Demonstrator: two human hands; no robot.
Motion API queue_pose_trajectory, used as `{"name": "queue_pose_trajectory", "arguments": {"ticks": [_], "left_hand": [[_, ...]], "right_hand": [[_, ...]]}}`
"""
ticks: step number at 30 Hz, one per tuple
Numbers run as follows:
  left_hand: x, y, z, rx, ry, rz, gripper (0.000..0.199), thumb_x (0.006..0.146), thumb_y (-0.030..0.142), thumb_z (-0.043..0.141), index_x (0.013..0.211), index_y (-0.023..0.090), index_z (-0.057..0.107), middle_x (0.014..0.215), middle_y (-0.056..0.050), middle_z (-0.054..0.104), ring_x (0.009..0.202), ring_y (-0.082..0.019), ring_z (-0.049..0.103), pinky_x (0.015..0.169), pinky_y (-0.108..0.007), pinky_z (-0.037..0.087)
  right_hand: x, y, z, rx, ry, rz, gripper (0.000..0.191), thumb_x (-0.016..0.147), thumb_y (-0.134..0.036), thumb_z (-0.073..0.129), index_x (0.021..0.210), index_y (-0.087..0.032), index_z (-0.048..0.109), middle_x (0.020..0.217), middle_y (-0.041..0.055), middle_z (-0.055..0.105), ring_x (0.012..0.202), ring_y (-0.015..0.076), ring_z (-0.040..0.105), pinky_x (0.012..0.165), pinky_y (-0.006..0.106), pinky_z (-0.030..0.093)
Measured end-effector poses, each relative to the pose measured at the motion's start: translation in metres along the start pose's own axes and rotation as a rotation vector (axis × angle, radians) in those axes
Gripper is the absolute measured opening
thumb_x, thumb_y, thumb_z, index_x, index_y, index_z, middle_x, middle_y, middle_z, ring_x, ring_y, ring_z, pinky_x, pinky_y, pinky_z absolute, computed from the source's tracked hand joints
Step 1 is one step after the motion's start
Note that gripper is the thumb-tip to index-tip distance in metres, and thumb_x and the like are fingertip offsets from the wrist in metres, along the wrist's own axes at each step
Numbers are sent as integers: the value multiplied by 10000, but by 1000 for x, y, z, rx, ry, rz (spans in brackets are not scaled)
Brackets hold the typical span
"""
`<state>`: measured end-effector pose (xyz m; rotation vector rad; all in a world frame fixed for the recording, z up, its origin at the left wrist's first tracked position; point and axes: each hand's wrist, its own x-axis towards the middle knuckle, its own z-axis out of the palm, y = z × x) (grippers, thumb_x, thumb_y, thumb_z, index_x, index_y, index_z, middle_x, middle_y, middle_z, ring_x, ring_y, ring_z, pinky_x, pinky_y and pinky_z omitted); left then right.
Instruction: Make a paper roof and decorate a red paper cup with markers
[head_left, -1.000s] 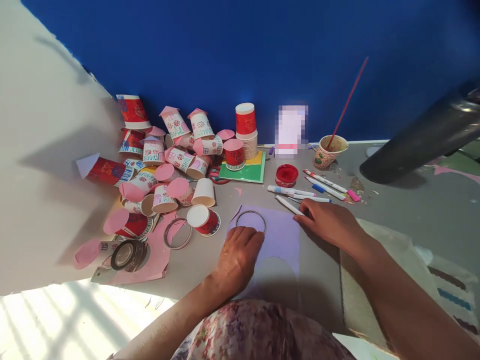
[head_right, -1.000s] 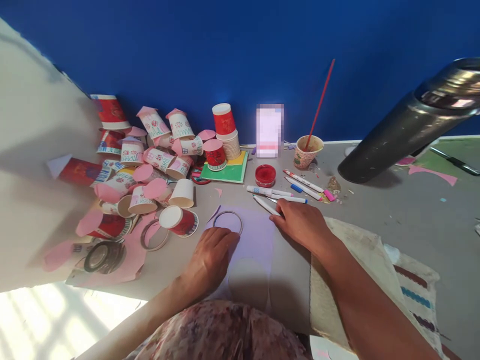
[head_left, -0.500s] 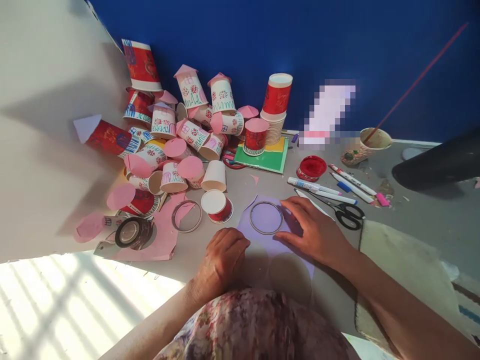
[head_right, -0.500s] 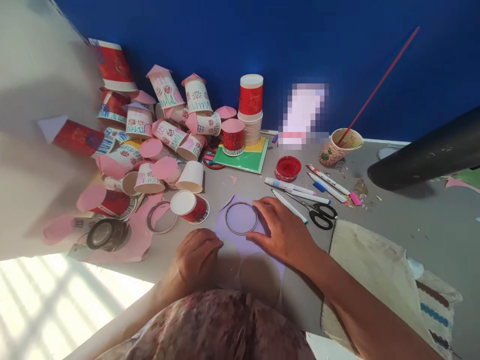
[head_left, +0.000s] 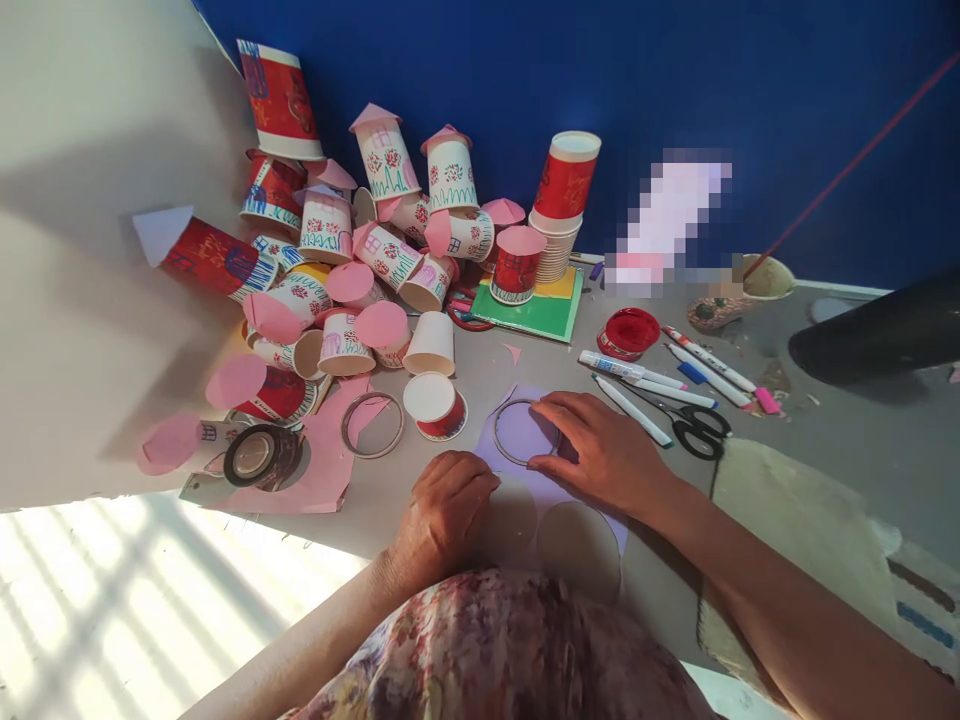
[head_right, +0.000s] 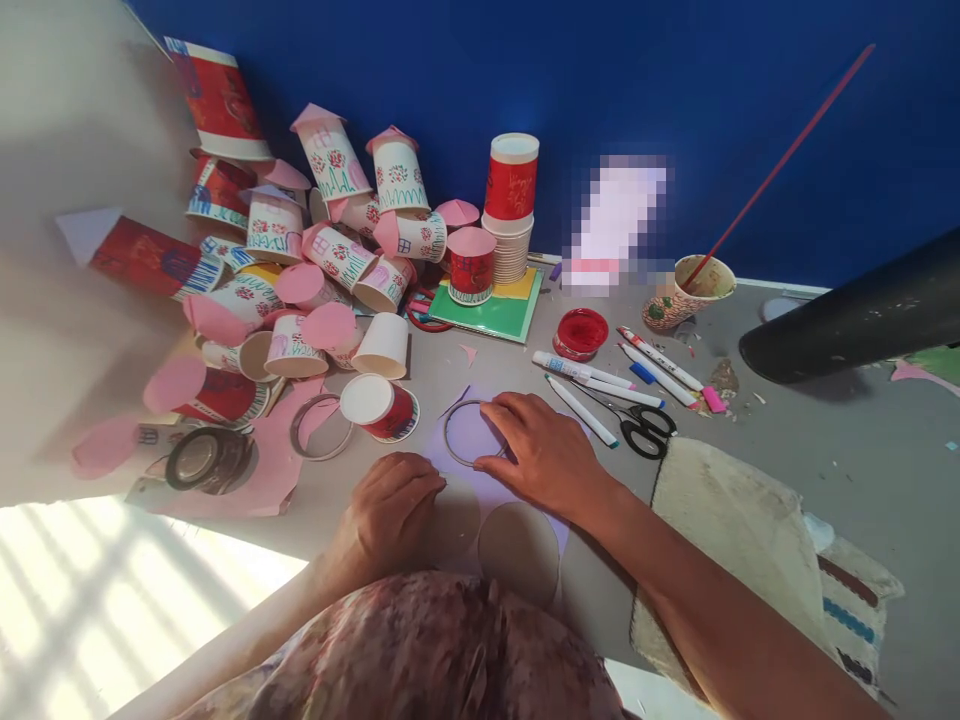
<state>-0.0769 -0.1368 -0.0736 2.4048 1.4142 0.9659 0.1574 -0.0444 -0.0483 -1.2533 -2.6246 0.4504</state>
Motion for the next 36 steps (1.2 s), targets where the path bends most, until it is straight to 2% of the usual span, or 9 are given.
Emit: {"name": "queue_pose_trajectory", "arguments": {"ticks": [9, 13, 27, 32, 34, 36], "left_hand": [[-4, -4, 3, -47, 30, 32, 186, 929, 47, 590, 1053, 170, 656, 990, -87, 720, 990, -216, 637, 873, -368, 537], [-3, -4, 5, -60, 25, 45, 202, 926, 47, 596, 1075, 169, 658, 1007, -92, 721, 1020, -225, 637, 893, -378, 535], [3, 1, 3, 2, -7, 13, 157, 940, 76, 583, 999, 179, 687, 960, -70, 723, 933, -204, 649, 843, -351, 526], [12, 7, 2, -1, 18, 27, 171, 947, 85, 573, 1051, 169, 679, 1036, -97, 715, 1011, -221, 648, 880, -364, 531], [16, 10, 3, 8, 23, 40, 179, 946, 90, 576, 1072, 169, 678, 1068, -104, 706, 1036, -226, 641, 898, -372, 533], [18, 11, 7, 29, 15, 43, 191, 945, 93, 577, 1087, 172, 677, 1087, -108, 694, 1039, -229, 632, 897, -378, 536]], "right_hand": [[0, 1, 7, -14, 75, -26, 502, 906, -487, 718, 1310, -207, 612, 1315, 125, 667, 1151, 306, 653, 768, 402, 588], [0, 2, 9, -19, 103, -44, 506, 906, -498, 720, 1303, -203, 613, 1311, 126, 674, 1144, 305, 657, 784, 405, 591], [0, 5, 12, -6, 107, -70, 588, 899, -547, 713, 1368, -218, 580, 1362, 117, 677, 1096, 302, 652, 831, 429, 581], [0, 4, 16, -6, 114, -69, 585, 882, -534, 738, 1339, -196, 598, 1357, 125, 679, 1088, 316, 656, 857, 458, 586], [-1, 5, 17, 22, 138, -75, 568, 881, -530, 742, 1325, -201, 610, 1346, 125, 686, 1103, 311, 665, 861, 444, 585], [-2, 9, 14, 67, 220, -73, 474, 911, -495, 720, 1285, -216, 640, 1307, 117, 712, 1116, 291, 681, 873, 406, 577]]}}
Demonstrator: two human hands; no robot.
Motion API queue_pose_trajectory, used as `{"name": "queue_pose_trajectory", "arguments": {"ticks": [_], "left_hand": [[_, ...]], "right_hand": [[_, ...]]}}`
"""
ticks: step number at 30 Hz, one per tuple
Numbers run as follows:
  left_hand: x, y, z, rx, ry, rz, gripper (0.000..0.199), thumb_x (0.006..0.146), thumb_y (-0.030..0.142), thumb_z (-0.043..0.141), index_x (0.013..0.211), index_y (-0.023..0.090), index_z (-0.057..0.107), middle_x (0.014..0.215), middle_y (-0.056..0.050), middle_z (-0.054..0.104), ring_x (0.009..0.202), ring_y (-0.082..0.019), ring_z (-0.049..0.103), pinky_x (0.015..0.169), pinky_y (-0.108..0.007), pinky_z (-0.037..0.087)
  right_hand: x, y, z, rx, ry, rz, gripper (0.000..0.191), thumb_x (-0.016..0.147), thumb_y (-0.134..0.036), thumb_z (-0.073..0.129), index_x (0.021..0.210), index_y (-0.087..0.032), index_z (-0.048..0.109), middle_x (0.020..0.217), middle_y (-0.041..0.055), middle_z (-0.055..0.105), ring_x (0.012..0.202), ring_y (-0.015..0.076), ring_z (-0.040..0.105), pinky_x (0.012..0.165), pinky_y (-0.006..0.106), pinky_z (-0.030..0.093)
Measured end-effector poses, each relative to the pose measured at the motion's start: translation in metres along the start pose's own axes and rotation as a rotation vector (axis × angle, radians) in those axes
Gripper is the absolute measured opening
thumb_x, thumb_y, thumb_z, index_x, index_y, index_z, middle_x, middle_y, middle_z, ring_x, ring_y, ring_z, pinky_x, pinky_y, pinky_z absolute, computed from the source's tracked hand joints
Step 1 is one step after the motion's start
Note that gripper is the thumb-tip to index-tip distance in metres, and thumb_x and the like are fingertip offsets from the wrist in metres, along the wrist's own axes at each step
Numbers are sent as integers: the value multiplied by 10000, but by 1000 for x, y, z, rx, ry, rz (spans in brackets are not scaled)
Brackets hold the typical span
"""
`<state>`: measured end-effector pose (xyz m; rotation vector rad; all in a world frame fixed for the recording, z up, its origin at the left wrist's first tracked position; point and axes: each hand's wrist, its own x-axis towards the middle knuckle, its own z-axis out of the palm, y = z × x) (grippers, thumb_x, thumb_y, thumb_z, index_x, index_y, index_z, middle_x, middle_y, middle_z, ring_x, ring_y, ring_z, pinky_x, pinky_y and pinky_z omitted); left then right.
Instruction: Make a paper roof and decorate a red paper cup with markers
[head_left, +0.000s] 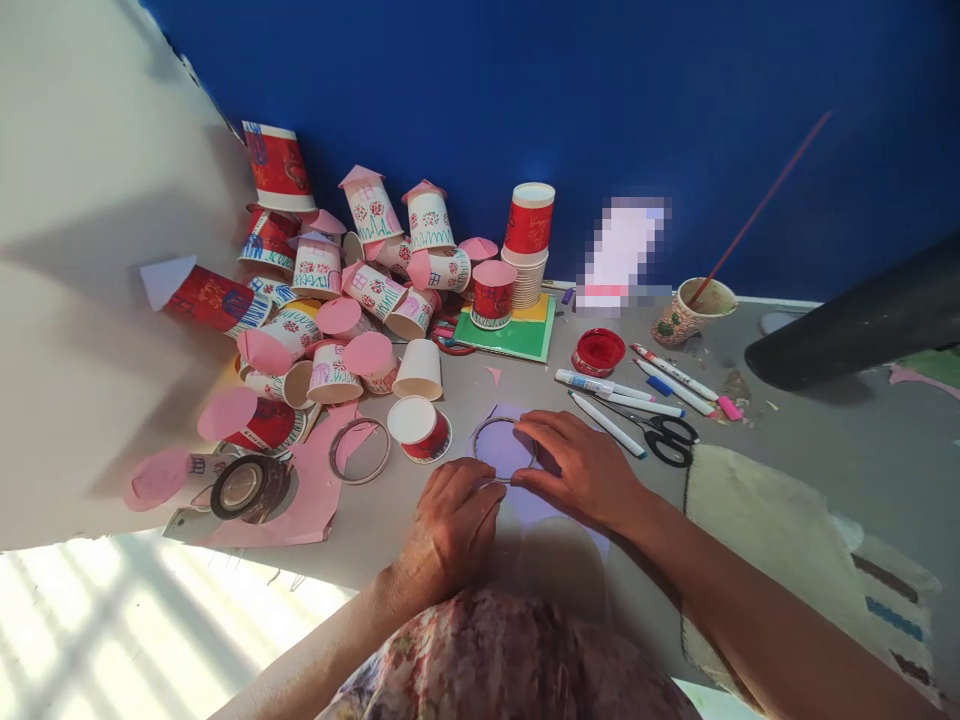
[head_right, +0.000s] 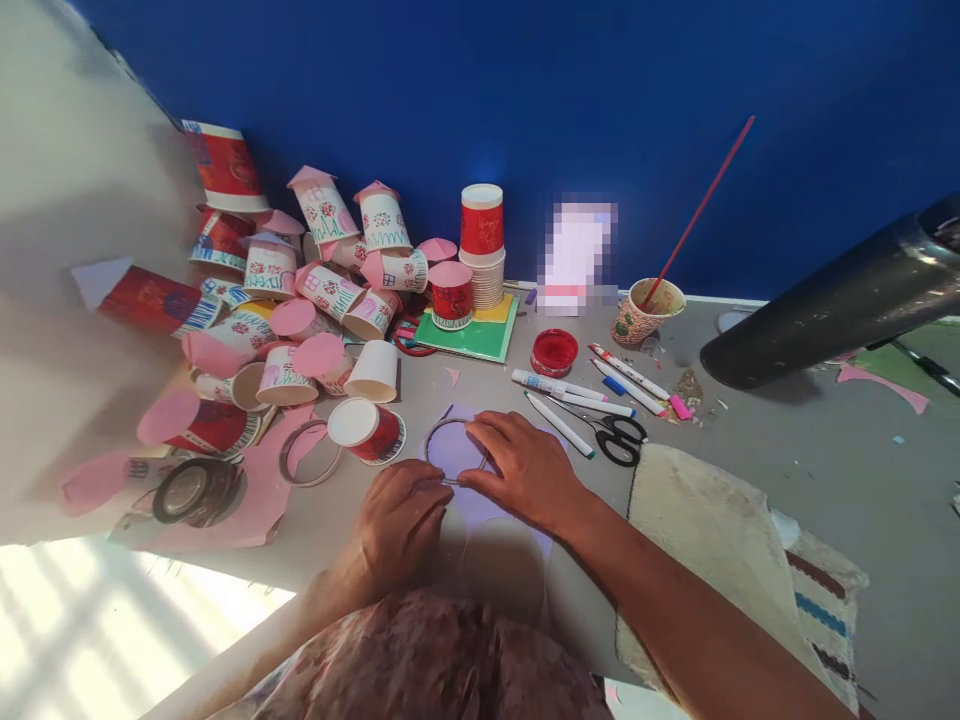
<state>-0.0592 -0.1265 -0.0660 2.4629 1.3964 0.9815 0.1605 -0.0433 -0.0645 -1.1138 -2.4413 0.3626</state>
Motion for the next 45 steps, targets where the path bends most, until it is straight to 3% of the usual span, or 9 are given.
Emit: {"name": "queue_pose_trajectory", "arguments": {"ticks": [4, 8, 12, 16, 30, 34, 38, 42, 45], "left_hand": [[-1, -3, 8, 36, -10, -4, 228, 933, 102, 582, 1127, 183, 671, 1102, -113, 677, 1030, -241, 616, 877, -394, 537], [-4, -10, 14, 39, 24, 34, 238, 928, 108, 580, 1135, 185, 667, 1074, -107, 678, 1034, -252, 614, 875, -408, 537], [-5, -14, 17, 21, 41, 33, 248, 938, 118, 569, 1158, 187, 662, 1062, -104, 683, 1053, -253, 616, 904, -416, 533], [-5, -13, 18, 33, 26, 32, 259, 946, 128, 559, 1177, 192, 660, 1051, -100, 695, 1036, -244, 626, 892, -407, 537], [-6, -10, 17, 80, -4, 0, 330, 874, 72, 584, 1170, 198, 654, 1092, -116, 661, 1043, -266, 612, 873, -418, 552], [-6, -9, 16, 91, -2, -7, 348, 861, 54, 581, 1164, 207, 656, 1077, -112, 649, 1017, -257, 607, 848, -412, 548], [-6, -8, 14, 105, -22, -4, 349, 850, 43, 586, 1151, 201, 664, 1057, -107, 668, 1025, -261, 616, 850, -412, 538], [-6, -7, 15, 113, -2, -4, 346, 855, 46, 563, 1140, 206, 678, 1045, -105, 682, 1028, -268, 624, 855, -428, 540], [-5, -6, 14, 131, 13, 14, 344, 854, 42, 564, 1133, 206, 681, 1029, -101, 688, 1021, -261, 630, 841, -416, 548]], "right_hand": [[0, 15, -32, 21, 281, 86, 157, 968, -332, 632, 975, -220, 742, 896, 50, 799, 768, 197, 722, 734, 309, 537], [1, 33, -82, 28, 435, 383, 170, 922, -323, 622, 856, -220, 741, 696, 0, 734, 575, 149, 620, 612, 272, 454], [2, 44, -103, -120, 91, 592, 219, 897, -382, 612, 778, -235, 722, 671, 6, 723, 567, 173, 600, 555, 290, 366], [4, 43, -86, -328, -284, 596, 237, 905, -424, 622, 764, -257, 714, 686, 16, 724, 653, 222, 657, 536, 302, 294], [-3, 41, -64, -371, -236, 459, 192, 899, -326, 610, 734, -240, 655, 752, 53, 738, 696, 247, 685, 538, 316, 334], [-2, 30, -68, -168, -119, 454, 135, 892, -358, 609, 950, -261, 682, 760, 4, 748, 691, 226, 674, 583, 314, 386], [-2, 20, -74, 221, -16, 412, 374, 912, -289, 565, 1278, -291, 642, 724, -45, 734, 590, 156, 615, 614, 289, 461], [0, 15, -82, 516, 85, 420, 268, 948, -341, 555, 1103, -251, 753, 689, -10, 719, 503, 124, 531, 513, 264, 440], [4, 14, -87, 734, 47, 412, 275, 911, -395, 645, 1101, -231, 757, 802, 34, 733, 628, 146, 610, 568, 268, 494]]}}
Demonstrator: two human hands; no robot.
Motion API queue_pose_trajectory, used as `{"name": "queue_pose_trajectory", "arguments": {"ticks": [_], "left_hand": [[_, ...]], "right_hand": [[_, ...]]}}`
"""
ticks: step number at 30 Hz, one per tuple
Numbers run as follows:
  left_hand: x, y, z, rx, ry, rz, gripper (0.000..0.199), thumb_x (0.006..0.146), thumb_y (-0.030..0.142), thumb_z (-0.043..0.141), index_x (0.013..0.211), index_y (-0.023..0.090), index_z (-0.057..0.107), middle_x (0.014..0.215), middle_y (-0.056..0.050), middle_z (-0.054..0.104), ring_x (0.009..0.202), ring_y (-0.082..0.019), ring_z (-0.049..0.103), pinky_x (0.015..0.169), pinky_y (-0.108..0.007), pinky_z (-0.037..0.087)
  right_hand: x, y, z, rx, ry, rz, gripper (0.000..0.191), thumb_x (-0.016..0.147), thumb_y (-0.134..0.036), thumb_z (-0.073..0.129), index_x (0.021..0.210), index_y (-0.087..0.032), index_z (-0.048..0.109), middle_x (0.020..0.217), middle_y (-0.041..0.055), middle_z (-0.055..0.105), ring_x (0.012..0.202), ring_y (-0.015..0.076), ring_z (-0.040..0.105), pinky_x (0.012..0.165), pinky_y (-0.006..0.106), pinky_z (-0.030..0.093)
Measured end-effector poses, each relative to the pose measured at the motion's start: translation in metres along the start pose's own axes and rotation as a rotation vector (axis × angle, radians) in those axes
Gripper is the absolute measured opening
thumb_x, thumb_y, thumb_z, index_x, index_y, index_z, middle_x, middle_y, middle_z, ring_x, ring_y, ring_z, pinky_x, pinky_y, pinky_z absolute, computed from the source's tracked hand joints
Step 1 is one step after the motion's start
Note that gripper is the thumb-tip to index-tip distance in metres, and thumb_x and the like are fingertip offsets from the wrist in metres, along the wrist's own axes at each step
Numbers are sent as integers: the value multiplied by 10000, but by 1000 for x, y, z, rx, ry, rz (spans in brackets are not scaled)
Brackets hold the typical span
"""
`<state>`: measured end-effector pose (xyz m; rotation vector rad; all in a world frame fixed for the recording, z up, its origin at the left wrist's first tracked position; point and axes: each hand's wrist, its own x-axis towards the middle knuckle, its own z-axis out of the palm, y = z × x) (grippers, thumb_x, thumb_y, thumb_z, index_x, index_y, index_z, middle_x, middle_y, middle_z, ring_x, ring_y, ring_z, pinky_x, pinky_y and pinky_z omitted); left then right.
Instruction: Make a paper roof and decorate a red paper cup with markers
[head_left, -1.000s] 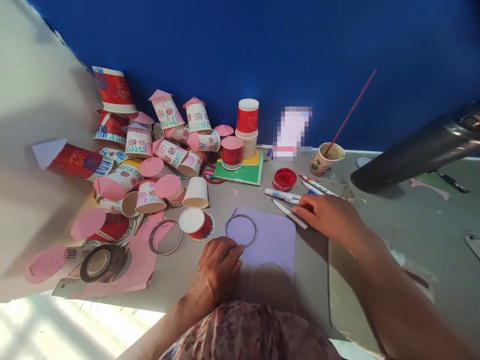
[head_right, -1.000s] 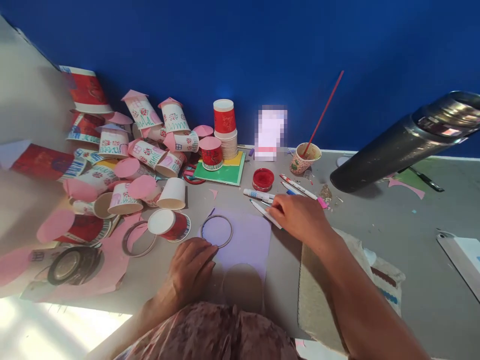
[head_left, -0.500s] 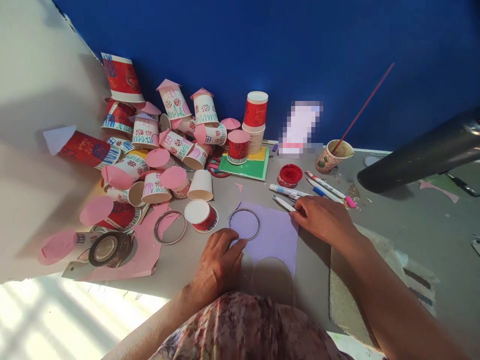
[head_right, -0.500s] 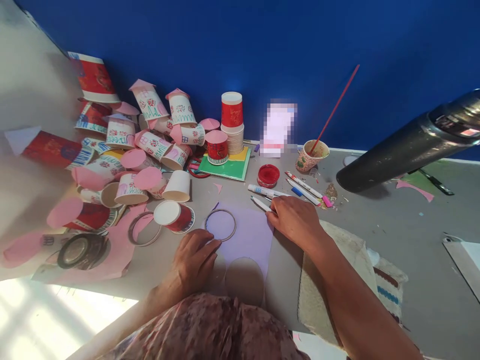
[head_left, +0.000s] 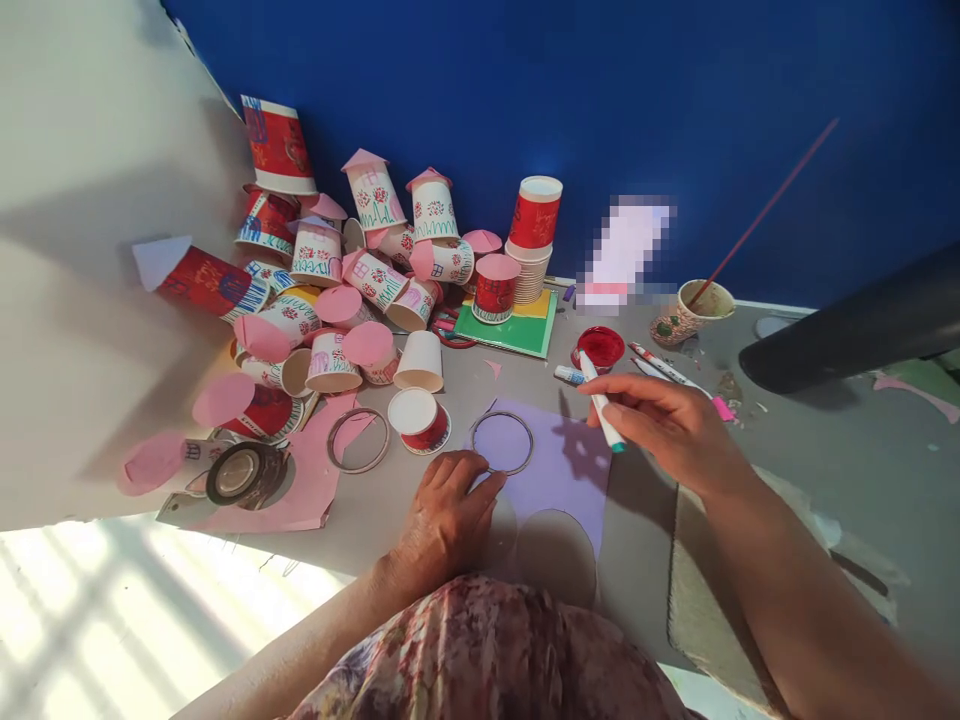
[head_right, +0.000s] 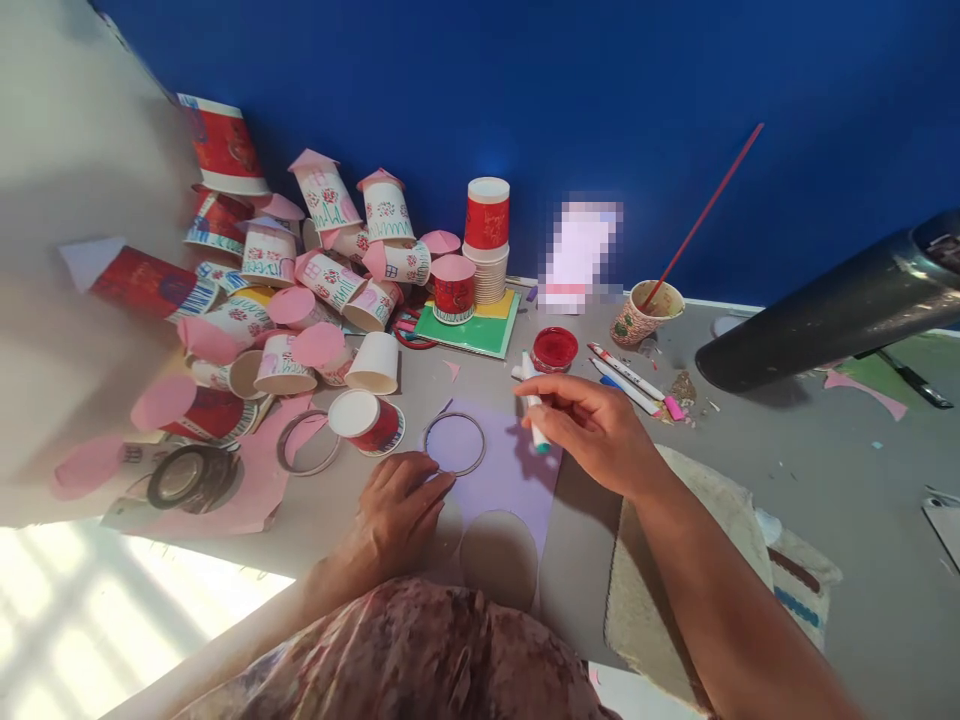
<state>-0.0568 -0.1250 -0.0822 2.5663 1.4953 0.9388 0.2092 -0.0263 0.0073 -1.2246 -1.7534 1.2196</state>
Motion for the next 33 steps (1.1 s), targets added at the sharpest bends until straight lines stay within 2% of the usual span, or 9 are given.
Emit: {"name": "queue_pose_trajectory", "arguments": {"ticks": [2, 5, 7, 11, 13, 17, 26, 29, 33], "left_hand": [[1, 0, -2, 14, -4, 10, 350, 853, 36, 569, 1133, 214, 682, 1025, -96, 694, 1017, -253, 636, 841, -404, 553], [3, 0, -4, 23, 3, 18, 355, 853, 33, 573, 1130, 226, 682, 1013, -86, 704, 1014, -246, 648, 843, -397, 560], [3, 0, -3, 24, 16, 28, 359, 848, 26, 579, 1130, 223, 680, 1006, -81, 711, 1014, -247, 653, 843, -397, 564], [1, 0, -1, 28, 26, 35, 369, 830, 12, 605, 1134, 210, 674, 1009, -77, 718, 1006, -249, 664, 895, -437, 563], [0, 1, -1, 32, 22, 13, 363, 827, 18, 615, 1124, 216, 679, 1009, -79, 716, 1080, -281, 658, 937, -483, 551], [-2, 3, -2, 38, -13, -31, 354, 832, 34, 604, 1116, 226, 694, 1023, -94, 689, 1263, -349, 597, 998, -533, 536], [-2, 6, -5, 71, -176, -57, 291, 872, 82, 573, 1121, 188, 678, 1069, -131, 655, 1382, -408, 528, 1084, -631, 471], [0, 6, -6, 65, -189, -52, 268, 884, 87, 550, 1100, 186, 676, 1057, -132, 652, 1371, -403, 541, 1072, -635, 480], [2, 5, -6, 52, -190, -52, 242, 885, 92, 558, 1076, 186, 674, 1070, -130, 644, 1380, -380, 533, 1088, -586, 491]], "right_hand": [[2, -3, 0, 129, -109, -3, 417, 845, -427, 743, 1216, -238, 718, 924, 59, 727, 769, 179, 658, 651, 290, 542], [5, -7, 5, 242, -222, -33, 665, 741, -450, 857, 1346, -273, 644, 1019, 66, 699, 843, 192, 656, 670, 293, 557], [8, -9, 10, 258, -193, -41, 608, 739, -439, 869, 1290, -276, 669, 979, 50, 696, 832, 182, 659, 677, 285, 559], [16, -4, 22, 185, 4, -24, 277, 870, -444, 758, 1044, -230, 728, 712, -3, 653, 651, 141, 610, 595, 259, 504], [19, 1, 27, 167, 46, -23, 268, 923, -460, 694, 1033, -218, 730, 649, -14, 639, 576, 124, 546, 530, 247, 439], [21, 11, 31, 116, 47, -32, 326, 976, -490, 612, 1091, -205, 720, 703, 8, 691, 584, 125, 529, 531, 250, 426], [31, 10, 51, -118, -12, -52, 433, 961, -576, 583, 1023, -186, 759, 800, 48, 750, 510, 121, 527, 457, 259, 384], [34, 11, 55, -201, -25, -90, 409, 993, -547, 548, 1065, -193, 739, 799, 49, 755, 567, 145, 596, 514, 266, 446], [31, 19, 55, -164, -44, -120, 369, 1047, -494, 473, 1239, -232, 648, 952, 56, 782, 742, 181, 716, 666, 295, 558]]}}
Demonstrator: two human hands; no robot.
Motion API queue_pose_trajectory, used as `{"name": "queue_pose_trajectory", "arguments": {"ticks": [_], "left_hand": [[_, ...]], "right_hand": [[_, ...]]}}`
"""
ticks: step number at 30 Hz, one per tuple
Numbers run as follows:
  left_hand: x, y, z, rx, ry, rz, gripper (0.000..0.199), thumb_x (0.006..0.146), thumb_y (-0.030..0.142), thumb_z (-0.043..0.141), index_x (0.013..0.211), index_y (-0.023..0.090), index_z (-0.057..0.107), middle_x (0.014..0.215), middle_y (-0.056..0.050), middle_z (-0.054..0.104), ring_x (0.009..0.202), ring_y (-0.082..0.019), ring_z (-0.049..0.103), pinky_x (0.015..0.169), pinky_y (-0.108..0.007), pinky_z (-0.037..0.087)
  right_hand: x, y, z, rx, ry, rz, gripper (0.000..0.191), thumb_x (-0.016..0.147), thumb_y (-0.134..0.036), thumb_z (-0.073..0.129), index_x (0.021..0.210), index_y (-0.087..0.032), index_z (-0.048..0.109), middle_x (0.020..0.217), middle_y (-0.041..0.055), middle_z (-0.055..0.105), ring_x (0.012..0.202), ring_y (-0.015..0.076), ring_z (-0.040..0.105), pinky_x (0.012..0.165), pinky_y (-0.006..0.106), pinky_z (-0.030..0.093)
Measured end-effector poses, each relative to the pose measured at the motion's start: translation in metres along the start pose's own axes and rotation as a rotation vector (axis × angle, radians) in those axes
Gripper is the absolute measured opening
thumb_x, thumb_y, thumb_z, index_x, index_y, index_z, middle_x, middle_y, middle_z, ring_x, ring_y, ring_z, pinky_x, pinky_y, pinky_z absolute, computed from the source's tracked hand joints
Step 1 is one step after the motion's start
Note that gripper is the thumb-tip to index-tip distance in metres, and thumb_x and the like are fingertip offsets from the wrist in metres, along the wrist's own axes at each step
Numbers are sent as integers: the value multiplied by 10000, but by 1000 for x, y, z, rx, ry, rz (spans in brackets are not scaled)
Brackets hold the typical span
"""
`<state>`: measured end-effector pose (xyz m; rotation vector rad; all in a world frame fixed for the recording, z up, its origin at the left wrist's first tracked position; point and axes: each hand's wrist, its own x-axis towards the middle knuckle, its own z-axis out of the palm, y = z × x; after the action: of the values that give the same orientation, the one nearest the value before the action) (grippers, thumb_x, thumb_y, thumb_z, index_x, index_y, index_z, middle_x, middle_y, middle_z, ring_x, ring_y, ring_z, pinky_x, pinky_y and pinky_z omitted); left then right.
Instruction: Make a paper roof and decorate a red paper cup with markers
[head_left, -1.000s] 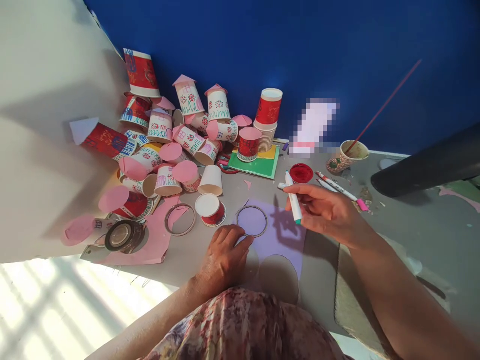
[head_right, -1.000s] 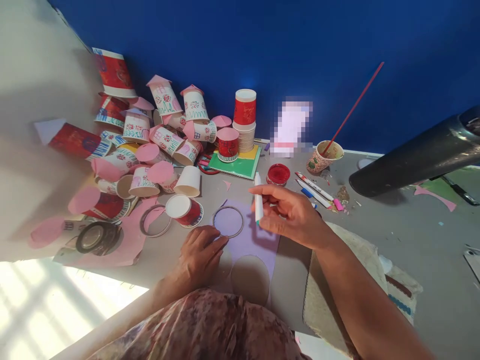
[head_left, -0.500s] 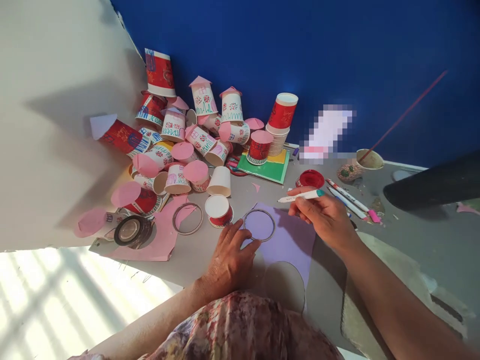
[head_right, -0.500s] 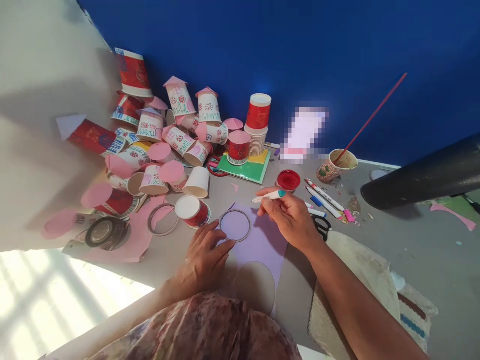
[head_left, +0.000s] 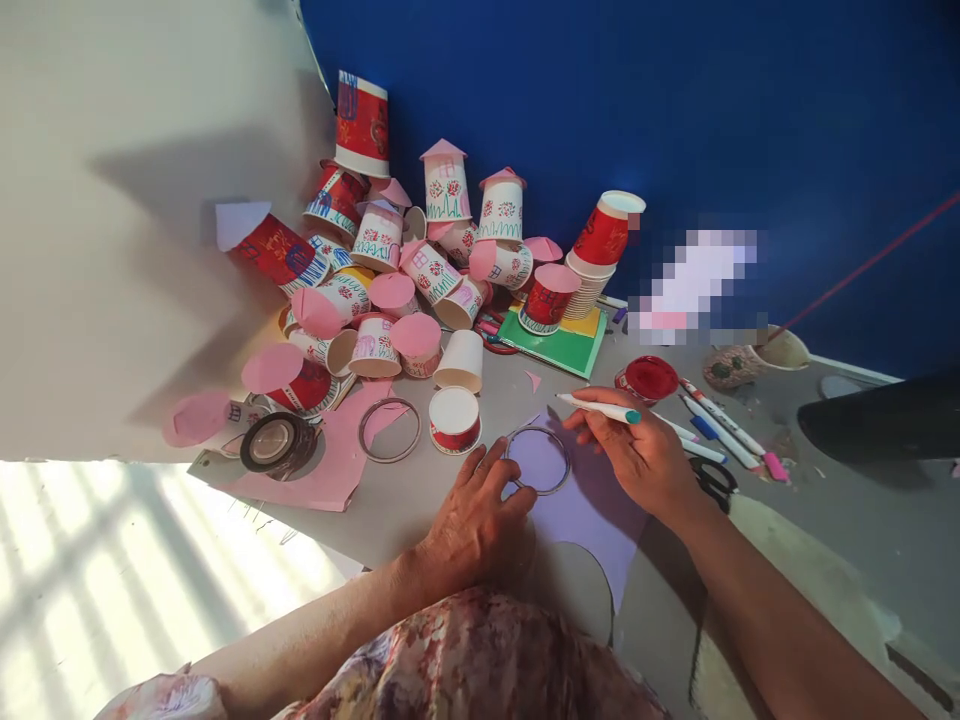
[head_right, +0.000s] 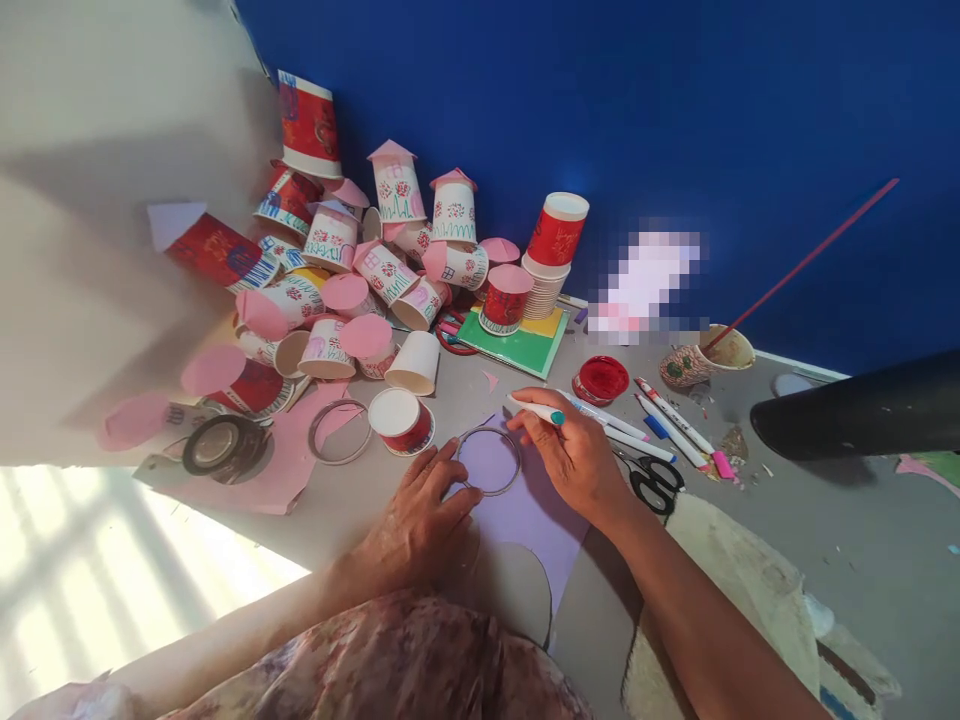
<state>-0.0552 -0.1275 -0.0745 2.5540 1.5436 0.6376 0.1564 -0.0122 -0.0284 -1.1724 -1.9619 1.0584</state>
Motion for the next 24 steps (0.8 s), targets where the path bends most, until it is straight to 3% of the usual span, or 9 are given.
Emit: {"name": "queue_pose_trajectory", "arguments": {"ticks": [6, 10, 15, 24], "left_hand": [[0, -1, 6, 5, 37, -3, 255, 862, 66, 568, 1054, 195, 677, 1047, -113, 636, 1364, -375, 543, 1080, -570, 506], [0, -1, 6, -14, 54, 3, 241, 880, 70, 561, 1053, 186, 683, 1039, -115, 639, 1354, -380, 547, 1065, -575, 513], [-1, -1, 2, -35, 58, -3, 242, 897, 103, 577, 1095, 192, 683, 1076, -112, 650, 1351, -373, 550, 1065, -552, 506], [-2, 0, 3, -14, 84, -5, 266, 873, 88, 571, 1083, 208, 683, 1060, -95, 664, 1326, -346, 568, 1056, -519, 491]], "right_hand": [[-1, 8, 5, -288, -35, -212, 288, 1065, -363, 433, 1262, -246, 608, 1055, 84, 774, 999, 252, 713, 881, 401, 560], [7, 11, 14, -483, -147, -331, 303, 1019, -197, 449, 1267, -240, 618, 1024, 93, 742, 975, 255, 671, 835, 384, 550], [14, 22, 25, -558, -234, -505, 446, 868, -34, 492, 1278, -170, 604, 1041, 121, 753, 1017, 293, 638, 820, 402, 528], [16, 27, 25, -532, -241, -482, 362, 973, -150, 506, 1318, -181, 612, 1056, 128, 744, 1007, 281, 650, 834, 399, 544]]}}
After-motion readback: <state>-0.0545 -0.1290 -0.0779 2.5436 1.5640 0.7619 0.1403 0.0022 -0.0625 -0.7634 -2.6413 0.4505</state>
